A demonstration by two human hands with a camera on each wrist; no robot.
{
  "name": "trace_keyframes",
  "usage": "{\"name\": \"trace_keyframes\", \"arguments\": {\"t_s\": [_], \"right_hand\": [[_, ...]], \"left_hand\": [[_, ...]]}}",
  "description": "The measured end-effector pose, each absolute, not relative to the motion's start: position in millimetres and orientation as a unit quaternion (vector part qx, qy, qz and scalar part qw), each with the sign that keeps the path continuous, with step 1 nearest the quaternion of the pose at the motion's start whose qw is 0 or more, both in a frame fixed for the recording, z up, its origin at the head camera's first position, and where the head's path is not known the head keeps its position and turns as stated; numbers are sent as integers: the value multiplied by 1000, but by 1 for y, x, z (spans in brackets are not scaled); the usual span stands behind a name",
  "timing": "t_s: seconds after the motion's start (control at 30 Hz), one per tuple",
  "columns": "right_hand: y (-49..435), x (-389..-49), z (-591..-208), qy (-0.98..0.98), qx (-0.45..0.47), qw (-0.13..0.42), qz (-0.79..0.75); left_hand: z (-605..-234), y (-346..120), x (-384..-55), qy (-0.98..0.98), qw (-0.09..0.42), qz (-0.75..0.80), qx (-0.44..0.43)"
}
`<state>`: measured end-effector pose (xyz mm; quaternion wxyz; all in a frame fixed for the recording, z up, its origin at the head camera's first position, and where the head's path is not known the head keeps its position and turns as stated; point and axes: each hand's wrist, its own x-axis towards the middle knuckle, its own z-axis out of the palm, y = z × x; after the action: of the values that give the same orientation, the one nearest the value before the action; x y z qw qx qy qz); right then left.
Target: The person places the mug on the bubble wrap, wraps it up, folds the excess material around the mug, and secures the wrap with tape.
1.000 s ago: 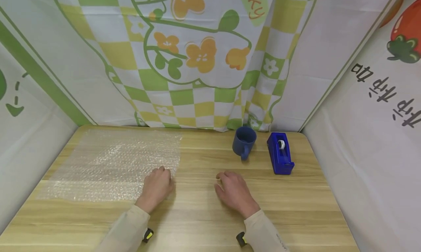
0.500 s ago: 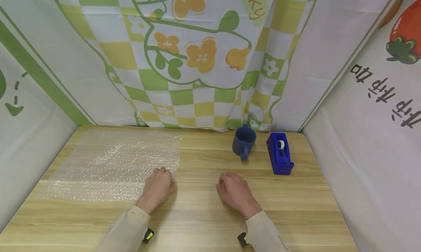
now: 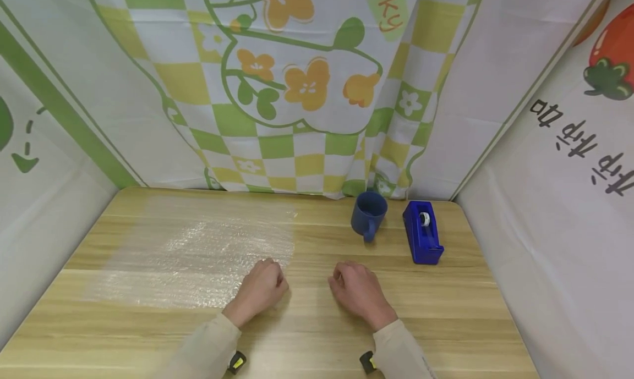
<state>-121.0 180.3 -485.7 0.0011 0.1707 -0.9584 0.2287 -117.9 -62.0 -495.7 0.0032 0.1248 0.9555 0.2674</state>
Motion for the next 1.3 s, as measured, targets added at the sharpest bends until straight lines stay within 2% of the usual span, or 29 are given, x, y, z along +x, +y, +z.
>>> {"name": "trace_keyframes", "arguments": {"t_s": [0.4, 0.63, 0.8, 1.3], "right_hand": [[180, -122, -486, -958, 170, 21, 230], [182, -124, -485, -955, 163, 41, 242], [180, -124, -487, -952, 172, 38, 251], [161, -128, -489, -955, 162, -15, 250]], "left_hand": [[-492, -26, -111, 933, 19, 315, 172], [-493, -20, -112, 937, 16, 299, 183], [-491, -28, -115, 933, 28, 311, 179], [-479, -79, -119, 950, -12, 280, 137]]}}
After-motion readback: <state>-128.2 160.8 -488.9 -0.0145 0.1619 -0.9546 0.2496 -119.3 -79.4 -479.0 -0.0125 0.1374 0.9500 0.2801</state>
